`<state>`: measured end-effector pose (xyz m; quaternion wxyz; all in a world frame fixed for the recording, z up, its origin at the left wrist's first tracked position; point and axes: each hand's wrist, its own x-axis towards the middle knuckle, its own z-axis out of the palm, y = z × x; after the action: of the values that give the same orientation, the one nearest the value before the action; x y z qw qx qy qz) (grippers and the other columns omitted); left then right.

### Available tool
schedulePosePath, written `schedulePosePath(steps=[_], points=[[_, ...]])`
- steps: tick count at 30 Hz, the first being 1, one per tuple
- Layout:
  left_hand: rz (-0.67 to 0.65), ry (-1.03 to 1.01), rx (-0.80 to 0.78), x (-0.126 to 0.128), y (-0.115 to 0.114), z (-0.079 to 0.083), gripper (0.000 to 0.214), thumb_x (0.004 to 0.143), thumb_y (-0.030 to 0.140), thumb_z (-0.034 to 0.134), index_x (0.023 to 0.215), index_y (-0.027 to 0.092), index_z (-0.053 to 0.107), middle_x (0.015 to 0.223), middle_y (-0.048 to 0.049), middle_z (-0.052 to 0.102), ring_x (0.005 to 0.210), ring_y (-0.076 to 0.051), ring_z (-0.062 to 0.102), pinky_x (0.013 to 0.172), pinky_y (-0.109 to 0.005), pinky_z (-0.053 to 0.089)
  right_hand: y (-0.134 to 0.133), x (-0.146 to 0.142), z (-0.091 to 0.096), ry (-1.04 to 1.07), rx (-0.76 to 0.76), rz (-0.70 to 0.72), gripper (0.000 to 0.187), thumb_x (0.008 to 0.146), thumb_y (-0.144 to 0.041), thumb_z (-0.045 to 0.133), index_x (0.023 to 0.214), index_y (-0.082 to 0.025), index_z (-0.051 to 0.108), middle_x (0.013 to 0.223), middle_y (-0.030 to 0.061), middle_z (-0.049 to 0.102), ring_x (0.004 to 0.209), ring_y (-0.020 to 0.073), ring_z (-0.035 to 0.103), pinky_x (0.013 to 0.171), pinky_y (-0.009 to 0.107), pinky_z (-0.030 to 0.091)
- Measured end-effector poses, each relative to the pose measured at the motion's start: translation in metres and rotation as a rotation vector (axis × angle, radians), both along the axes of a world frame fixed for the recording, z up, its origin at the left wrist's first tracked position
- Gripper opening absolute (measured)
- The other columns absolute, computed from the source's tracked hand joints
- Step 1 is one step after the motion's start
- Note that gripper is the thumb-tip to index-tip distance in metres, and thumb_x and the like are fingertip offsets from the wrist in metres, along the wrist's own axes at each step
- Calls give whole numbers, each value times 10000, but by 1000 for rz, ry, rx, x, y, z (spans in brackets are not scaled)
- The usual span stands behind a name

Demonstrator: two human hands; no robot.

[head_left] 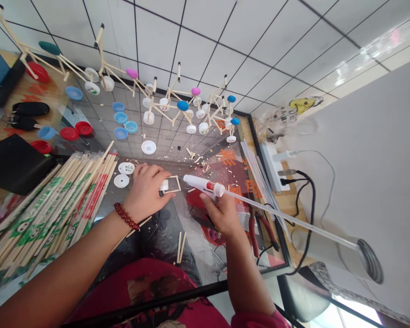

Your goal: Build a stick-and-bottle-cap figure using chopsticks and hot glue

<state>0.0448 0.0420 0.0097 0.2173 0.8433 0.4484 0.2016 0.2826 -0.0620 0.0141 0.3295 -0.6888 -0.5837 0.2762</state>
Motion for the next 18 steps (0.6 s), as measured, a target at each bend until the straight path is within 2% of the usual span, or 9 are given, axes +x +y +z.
schedulePosePath(steps=[7,15,18], points=[[2,-14,6,0,0,0,322,791,353,837,1102,309,763,1139,-80,755,1124,-376,660,1119,-580,452,0,0,-2,-36,14,23,310,1015,-468,634,1206,-244,730,1134,101,786,1043,311,707,952,487,573],[-8,-15,17,0,0,-1,343,797,353,835,1121,264,766,1125,-97,751,1110,-371,661,1104,-582,457,-2,-2,-3,34,14,9,346,1018,-491,639,1254,-246,702,1184,114,777,1097,319,717,1003,514,567],[-8,-12,13,-1,-1,-1,341,802,341,831,1130,286,762,1142,-88,752,1125,-369,659,1107,-579,454,-2,-2,-3,30,17,11,335,1020,-487,638,1242,-245,704,1173,112,776,1095,316,715,999,515,566]])
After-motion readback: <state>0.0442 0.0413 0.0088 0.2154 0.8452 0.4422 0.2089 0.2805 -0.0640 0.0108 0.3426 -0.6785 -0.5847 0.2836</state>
